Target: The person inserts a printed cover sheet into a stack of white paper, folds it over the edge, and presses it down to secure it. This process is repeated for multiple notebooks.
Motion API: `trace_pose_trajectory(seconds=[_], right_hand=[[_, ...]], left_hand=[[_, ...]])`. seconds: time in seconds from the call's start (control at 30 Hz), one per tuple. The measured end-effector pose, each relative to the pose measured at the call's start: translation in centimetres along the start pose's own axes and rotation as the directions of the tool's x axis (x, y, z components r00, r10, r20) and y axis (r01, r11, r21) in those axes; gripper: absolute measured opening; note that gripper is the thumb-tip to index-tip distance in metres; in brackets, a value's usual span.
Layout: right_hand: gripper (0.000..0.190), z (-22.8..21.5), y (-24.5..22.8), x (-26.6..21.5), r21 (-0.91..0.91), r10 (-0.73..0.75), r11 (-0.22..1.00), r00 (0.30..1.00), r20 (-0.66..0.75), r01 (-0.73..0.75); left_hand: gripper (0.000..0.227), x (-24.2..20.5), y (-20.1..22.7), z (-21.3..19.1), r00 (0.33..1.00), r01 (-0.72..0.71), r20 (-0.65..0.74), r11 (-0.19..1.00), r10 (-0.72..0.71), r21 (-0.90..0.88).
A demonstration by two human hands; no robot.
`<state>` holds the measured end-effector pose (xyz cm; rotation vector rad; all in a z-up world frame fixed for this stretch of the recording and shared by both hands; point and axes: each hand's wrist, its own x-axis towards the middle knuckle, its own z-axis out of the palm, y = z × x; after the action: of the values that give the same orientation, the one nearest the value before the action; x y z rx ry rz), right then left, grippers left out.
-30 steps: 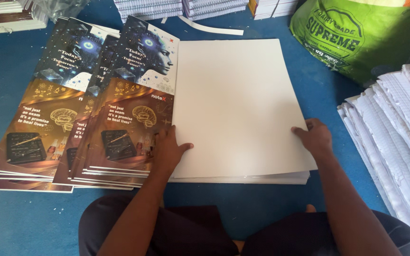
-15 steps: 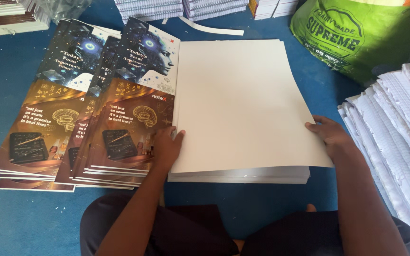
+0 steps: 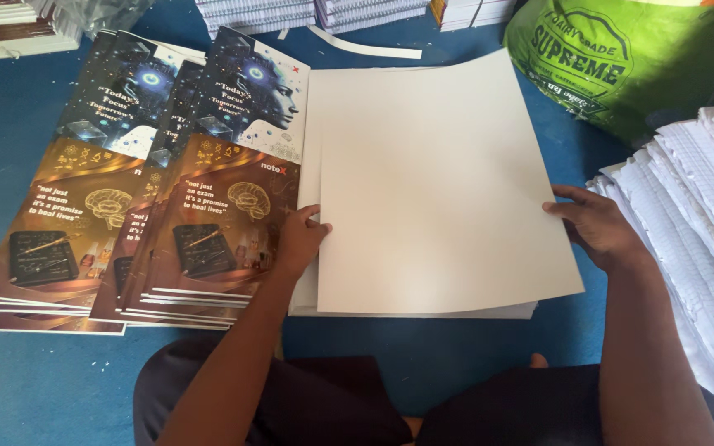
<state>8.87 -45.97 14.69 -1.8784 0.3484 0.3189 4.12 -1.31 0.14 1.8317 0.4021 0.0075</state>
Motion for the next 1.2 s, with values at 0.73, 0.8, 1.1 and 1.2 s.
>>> trace_pose_trajectory(seconds=[0.73,0.8,1.1,1.2], right_hand=[[0.059,13.7,-0.6,-2.4,-0.563,-0.712,0.378,0.619,0.330,0.735],[0.059,14.6,-0.3,-2.4,-0.664,-0.694,0.234,0.601,0.397,0.710],[0.062,19.5,0.4,-2.3,-0.799,-0.691,0.016,0.584,0.425,0.601],[0.062,20.8,0.3,-2.8,-0.827,-0.653,-0.046,0.609,0.450,0.561]], left_hand=[[0.047,0.3,1.3,4.6,0.992,-0.102,-0.032,0.911,0.125,0.398],[0.039,0.5,1.6,4.7,0.998,-0.051,-0.008,0.883,0.062,0.467],[0.052,1.2,2.7,5.3,0.984,-0.140,-0.012,0.826,0.175,0.545],[0.025,1.9,2.9,5.8,0.998,-0.044,-0.026,0.903,0.061,0.428]])
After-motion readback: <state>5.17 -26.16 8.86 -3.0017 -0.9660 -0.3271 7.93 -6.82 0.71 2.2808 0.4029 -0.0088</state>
